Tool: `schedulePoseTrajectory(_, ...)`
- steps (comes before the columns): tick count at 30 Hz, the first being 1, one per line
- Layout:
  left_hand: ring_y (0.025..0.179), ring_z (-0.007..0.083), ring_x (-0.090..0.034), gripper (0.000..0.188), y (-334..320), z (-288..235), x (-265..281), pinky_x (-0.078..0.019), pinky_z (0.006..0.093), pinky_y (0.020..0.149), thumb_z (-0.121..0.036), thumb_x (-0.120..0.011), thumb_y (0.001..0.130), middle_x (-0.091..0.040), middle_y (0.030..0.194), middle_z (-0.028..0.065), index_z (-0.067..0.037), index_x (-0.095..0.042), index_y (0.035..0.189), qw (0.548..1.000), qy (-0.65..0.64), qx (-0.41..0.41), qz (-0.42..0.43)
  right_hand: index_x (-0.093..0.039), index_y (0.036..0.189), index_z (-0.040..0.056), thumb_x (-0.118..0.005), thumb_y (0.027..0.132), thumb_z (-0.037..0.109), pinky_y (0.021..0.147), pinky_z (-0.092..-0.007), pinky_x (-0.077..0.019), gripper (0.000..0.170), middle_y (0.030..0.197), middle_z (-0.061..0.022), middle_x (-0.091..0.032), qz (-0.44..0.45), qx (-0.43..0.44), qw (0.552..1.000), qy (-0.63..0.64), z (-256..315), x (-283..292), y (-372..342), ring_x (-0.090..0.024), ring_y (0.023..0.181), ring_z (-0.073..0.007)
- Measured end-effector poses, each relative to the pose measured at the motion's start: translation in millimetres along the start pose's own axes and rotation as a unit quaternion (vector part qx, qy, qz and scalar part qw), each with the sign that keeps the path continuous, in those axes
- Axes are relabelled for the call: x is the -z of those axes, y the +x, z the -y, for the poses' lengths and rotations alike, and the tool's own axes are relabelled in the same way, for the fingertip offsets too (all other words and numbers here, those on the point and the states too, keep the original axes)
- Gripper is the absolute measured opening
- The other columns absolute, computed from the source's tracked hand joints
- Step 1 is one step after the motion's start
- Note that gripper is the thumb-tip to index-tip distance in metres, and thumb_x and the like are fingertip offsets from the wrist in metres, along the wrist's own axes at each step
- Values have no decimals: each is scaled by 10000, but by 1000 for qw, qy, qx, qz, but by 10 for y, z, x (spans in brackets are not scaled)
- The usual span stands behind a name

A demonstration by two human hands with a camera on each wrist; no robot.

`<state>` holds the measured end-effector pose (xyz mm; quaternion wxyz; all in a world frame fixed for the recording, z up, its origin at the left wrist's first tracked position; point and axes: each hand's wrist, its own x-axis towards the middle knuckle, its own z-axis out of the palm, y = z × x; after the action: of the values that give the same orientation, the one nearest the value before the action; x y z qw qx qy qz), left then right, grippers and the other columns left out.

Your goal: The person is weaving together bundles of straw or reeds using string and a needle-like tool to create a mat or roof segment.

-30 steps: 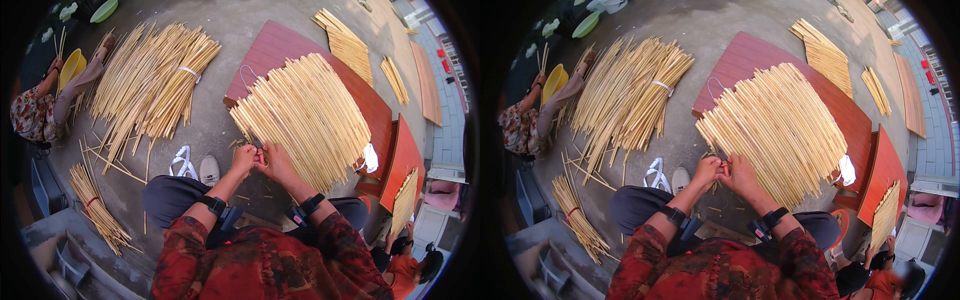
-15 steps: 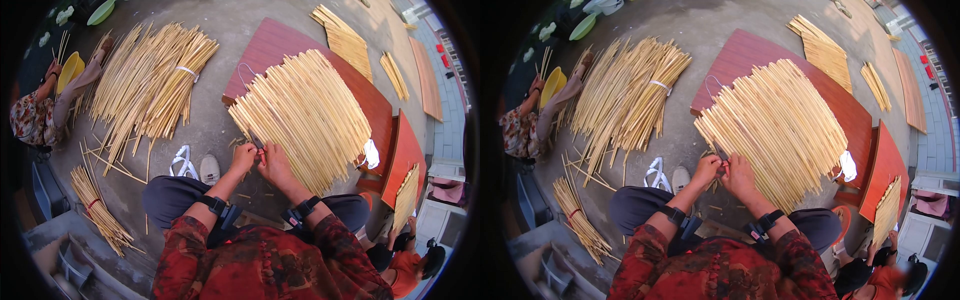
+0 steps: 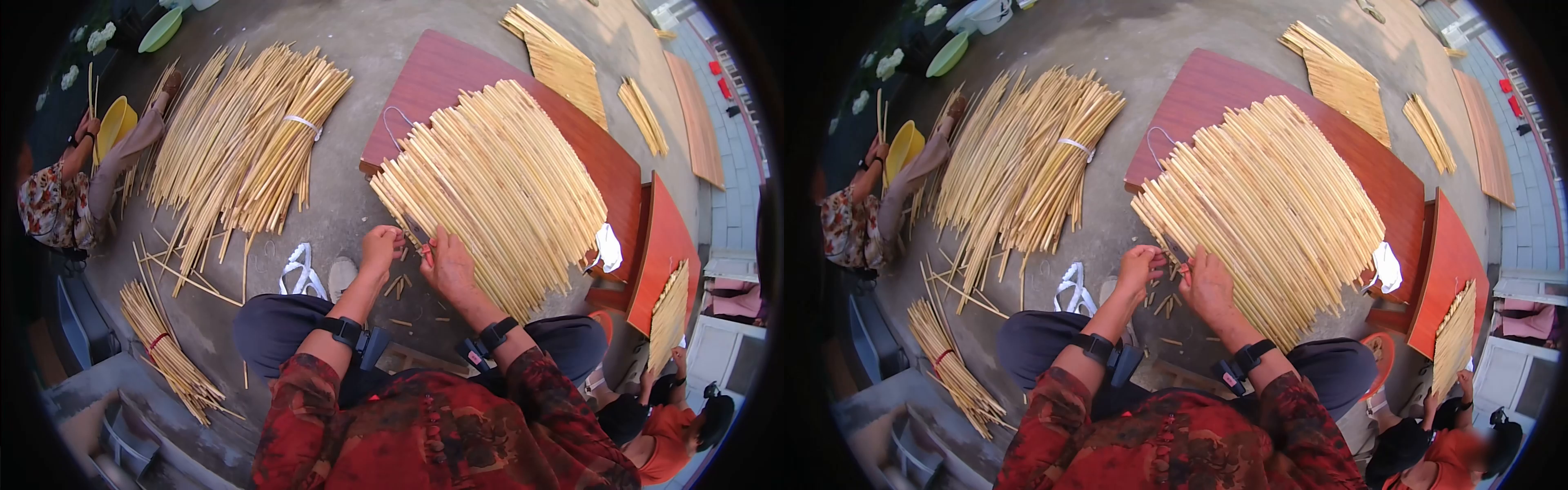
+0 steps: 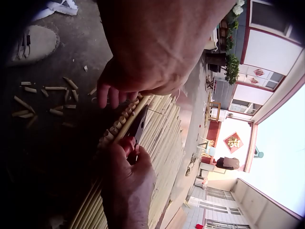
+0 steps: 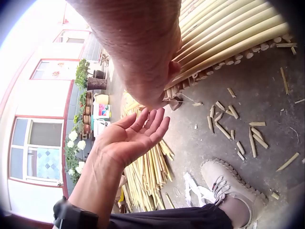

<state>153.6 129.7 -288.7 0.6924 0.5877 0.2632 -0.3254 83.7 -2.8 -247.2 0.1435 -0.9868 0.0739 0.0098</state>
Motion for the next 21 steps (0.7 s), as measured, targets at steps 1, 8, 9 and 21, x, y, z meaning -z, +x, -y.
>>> schedulePoseTrajectory(1, 874, 206, -620, 204, 49, -13, 21, -497, 339, 682, -173, -452, 929, -617, 982, 98, -37, -576, 1017, 1000, 2, -1, 0, -434, 1197, -31, -641, 729, 223, 641, -402, -479, 571, 858, -162, -518, -3, -4, 1000, 4, 11, 6, 11, -565, 772, -315)
schedulePoseTrajectory(8, 943, 274, -602, 300, 185, -109, 44, -498, 385, 760, -243, -418, 963, -578, 1068, 146, -18, -482, 1150, 995, -92, 15, 37, -436, 1193, -33, -632, 736, 223, 621, -398, -483, 559, 812, -156, -538, 25, 0, 999, -20, 10, 88, 74, -580, 727, -306)
schedulePoseTrajectory(9, 939, 275, -603, 303, 194, -120, 44, -501, 390, 755, -247, -421, 964, -578, 1072, 149, -16, -486, 1147, 994, -97, 18, 40, -435, 1189, -30, -637, 737, 223, 623, -397, -486, 557, 792, -156, -540, 29, 5, 999, -25, 13, 91, 81, -583, 717, -306)
schedulePoseTrajectory(21, 820, 263, -623, 395, 240, -146, 46, -521, 374, 670, -391, -540, 902, -565, 988, 115, -76, -512, 1139, 997, -71, 22, 36, -457, 1017, 32, -643, 751, 212, 587, -391, -506, 372, 768, -157, -556, 56, 25, 998, -15, -34, 119, 97, -609, 692, -310)
